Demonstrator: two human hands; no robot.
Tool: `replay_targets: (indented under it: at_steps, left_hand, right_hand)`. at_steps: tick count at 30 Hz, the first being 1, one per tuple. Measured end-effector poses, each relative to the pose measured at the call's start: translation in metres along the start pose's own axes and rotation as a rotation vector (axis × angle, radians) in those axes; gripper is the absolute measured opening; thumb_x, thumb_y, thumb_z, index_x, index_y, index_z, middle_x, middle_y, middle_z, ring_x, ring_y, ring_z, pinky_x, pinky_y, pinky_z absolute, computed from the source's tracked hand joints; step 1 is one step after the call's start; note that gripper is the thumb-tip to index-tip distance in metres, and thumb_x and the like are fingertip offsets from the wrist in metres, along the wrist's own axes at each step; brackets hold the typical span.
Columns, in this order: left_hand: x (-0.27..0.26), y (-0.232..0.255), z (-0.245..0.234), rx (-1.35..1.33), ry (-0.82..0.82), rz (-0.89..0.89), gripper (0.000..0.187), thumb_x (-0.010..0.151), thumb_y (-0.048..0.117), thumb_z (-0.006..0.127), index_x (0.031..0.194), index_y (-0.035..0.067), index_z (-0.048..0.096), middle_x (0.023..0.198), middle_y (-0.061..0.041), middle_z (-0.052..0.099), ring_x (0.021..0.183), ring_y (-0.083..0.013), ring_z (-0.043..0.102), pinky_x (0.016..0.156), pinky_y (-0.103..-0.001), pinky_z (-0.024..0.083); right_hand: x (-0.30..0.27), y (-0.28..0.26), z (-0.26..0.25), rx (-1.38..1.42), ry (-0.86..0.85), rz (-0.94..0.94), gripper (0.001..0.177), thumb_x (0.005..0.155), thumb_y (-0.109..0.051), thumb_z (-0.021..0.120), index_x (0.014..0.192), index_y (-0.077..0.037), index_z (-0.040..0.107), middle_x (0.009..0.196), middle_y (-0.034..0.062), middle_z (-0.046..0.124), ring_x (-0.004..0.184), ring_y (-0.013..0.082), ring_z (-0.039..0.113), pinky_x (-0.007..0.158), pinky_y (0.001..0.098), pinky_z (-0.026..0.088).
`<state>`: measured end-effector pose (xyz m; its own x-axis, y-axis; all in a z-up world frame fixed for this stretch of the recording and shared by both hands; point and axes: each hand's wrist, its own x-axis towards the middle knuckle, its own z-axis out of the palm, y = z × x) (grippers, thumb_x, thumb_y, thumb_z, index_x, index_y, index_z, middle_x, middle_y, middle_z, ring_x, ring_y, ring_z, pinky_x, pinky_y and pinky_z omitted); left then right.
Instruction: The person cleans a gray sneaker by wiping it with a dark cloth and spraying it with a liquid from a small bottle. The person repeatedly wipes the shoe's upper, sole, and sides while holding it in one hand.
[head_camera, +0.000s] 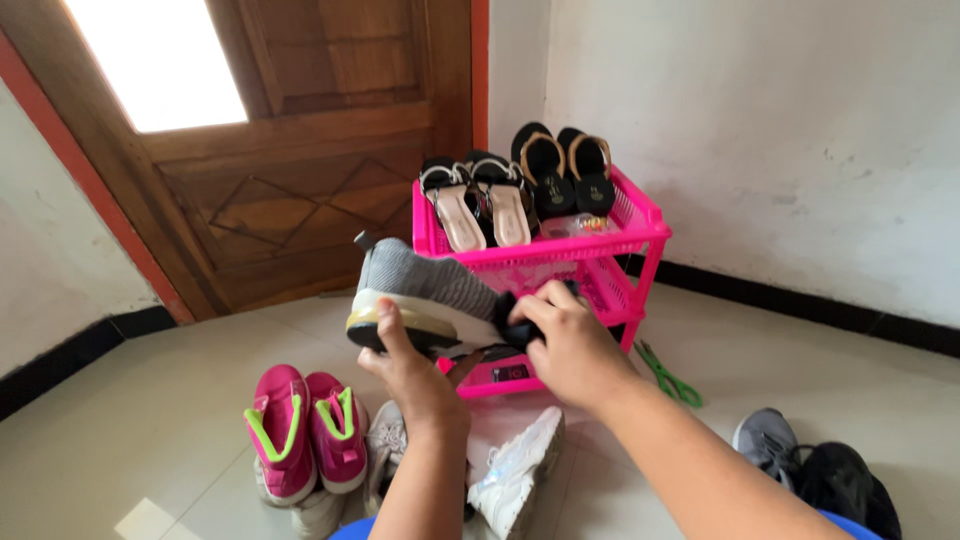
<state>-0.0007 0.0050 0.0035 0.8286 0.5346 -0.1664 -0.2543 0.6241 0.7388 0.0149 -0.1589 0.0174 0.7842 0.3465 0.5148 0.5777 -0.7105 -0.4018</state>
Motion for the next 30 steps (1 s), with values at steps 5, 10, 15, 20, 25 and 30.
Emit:
replay_targets:
  at_steps: [5, 10, 15, 20, 25, 30]
  left_hand:
    - [0.005, 0.007, -0.004, -0.032, 0.036, 0.008, 0.095, 0.076, 0.07, 0.055, 0.144, 0.012, 0.019, 0.136, -0.021, 0.041, 0.125, -0.0407, 0.056, 0.075, -0.062, 0.068]
    - [0.012, 0.025, -0.005, -0.173, 0.007, -0.002, 0.094, 0.077, 0.075, 0.051, 0.14, 0.007, 0.041, 0.135, -0.023, 0.052, 0.116, -0.0443, 0.064, 0.072, -0.062, 0.064]
    - [0.007, 0.033, -0.004, -0.211, 0.042, -0.046, 0.089, 0.077, 0.075, 0.049, 0.141, 0.014, 0.043, 0.138, -0.018, 0.054, 0.117, -0.041, 0.065, 0.075, -0.062, 0.066]
    - [-0.011, 0.031, 0.005, -0.22, 0.045, 0.022, 0.093, 0.075, 0.076, 0.051, 0.14, 0.01, 0.047, 0.136, -0.018, 0.055, 0.119, -0.0397, 0.063, 0.072, -0.062, 0.065]
    - [-0.032, 0.034, 0.021, -0.217, 0.074, 0.059, 0.095, 0.07, 0.074, 0.057, 0.143, 0.016, 0.035, 0.138, -0.015, 0.048, 0.123, -0.0372, 0.058, 0.076, -0.063, 0.066]
    - [-0.048, 0.045, 0.036, -0.169, 0.137, 0.102, 0.1, 0.068, 0.073, 0.063, 0.144, 0.02, 0.024, 0.139, -0.016, 0.043, 0.122, -0.0364, 0.057, 0.076, -0.061, 0.066]
  right_hand:
    - [0.002, 0.038, -0.008, -0.151, -0.051, 0.311, 0.029, 0.078, 0.001, 0.064, 0.101, -0.013, 0.074, 0.107, 0.0141, 0.063, 0.098, 0.0389, 0.067, 0.089, 0.0458, 0.055]
    - [0.007, 0.047, -0.021, -0.129, 0.169, 0.239, 0.027, 0.076, 0.001, 0.068, 0.1, -0.009, 0.073, 0.101, 0.0167, 0.063, 0.091, 0.0385, 0.067, 0.084, 0.0448, 0.056]
    - [0.005, 0.018, -0.019, -0.026, 0.341, 0.022, 0.029, 0.076, 0.005, 0.065, 0.101, -0.007, 0.072, 0.102, 0.016, 0.063, 0.096, 0.0366, 0.066, 0.085, 0.0434, 0.055]
    - [0.01, 0.009, -0.009, 0.008, 0.359, -0.014, 0.028, 0.076, 0.006, 0.063, 0.101, -0.006, 0.07, 0.104, 0.018, 0.062, 0.098, 0.0374, 0.065, 0.087, 0.0441, 0.055]
    - [0.01, 0.004, -0.009, 0.063, 0.359, 0.118, 0.029, 0.078, 0.006, 0.062, 0.104, -0.006, 0.068, 0.1, 0.0191, 0.065, 0.097, 0.0397, 0.066, 0.088, 0.0464, 0.053]
    - [0.006, -0.017, -0.023, 0.133, 0.403, 0.037, 0.028, 0.078, 0.005, 0.063, 0.103, -0.005, 0.067, 0.104, 0.02, 0.066, 0.1, 0.0418, 0.065, 0.086, 0.0475, 0.053]
